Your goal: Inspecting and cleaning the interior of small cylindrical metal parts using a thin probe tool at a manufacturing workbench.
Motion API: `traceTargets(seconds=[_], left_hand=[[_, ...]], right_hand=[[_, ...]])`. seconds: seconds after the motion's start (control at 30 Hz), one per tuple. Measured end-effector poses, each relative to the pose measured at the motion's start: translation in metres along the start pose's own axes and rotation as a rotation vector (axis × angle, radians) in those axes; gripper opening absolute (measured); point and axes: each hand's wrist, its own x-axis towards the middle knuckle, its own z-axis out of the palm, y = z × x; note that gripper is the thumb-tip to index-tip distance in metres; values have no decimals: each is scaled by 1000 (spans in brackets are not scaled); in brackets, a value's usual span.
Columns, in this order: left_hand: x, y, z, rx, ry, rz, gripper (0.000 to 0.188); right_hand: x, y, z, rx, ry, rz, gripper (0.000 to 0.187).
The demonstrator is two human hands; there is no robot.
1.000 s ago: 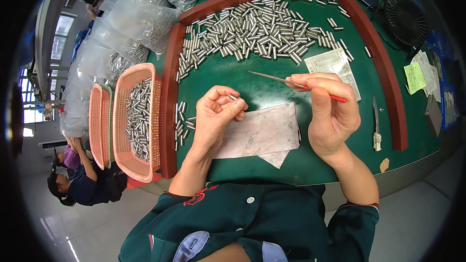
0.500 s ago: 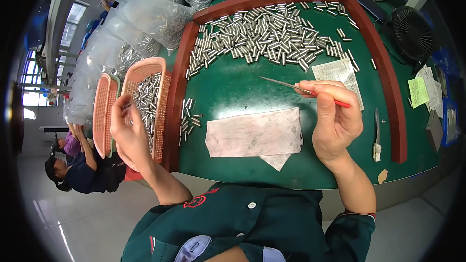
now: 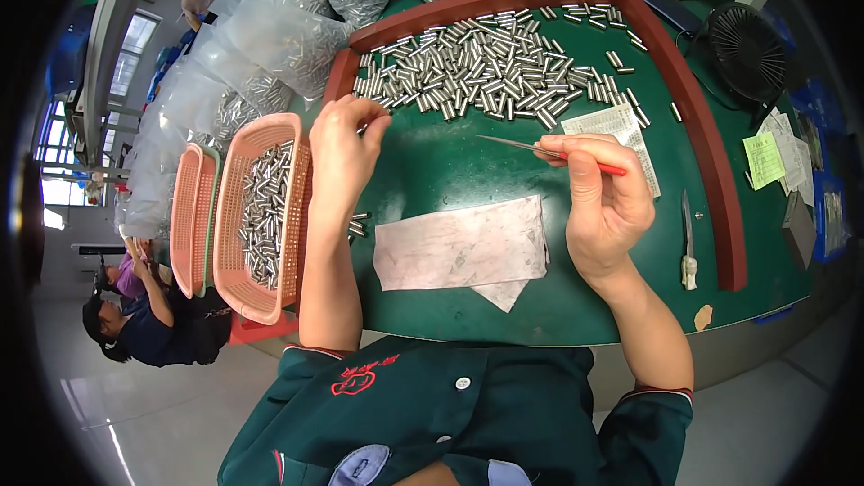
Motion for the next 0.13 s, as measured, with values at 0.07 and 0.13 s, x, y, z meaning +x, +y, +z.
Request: traceTargets(seconds=[0.07,0.13], left_hand=[[5,-5,12,-16,-18,-10,5],[12,-7,20,30,-201,-92,9]], right_hand=[[0,-1,1,4,-5,0,7],[-1,0,-1,6,-23,-9,7]])
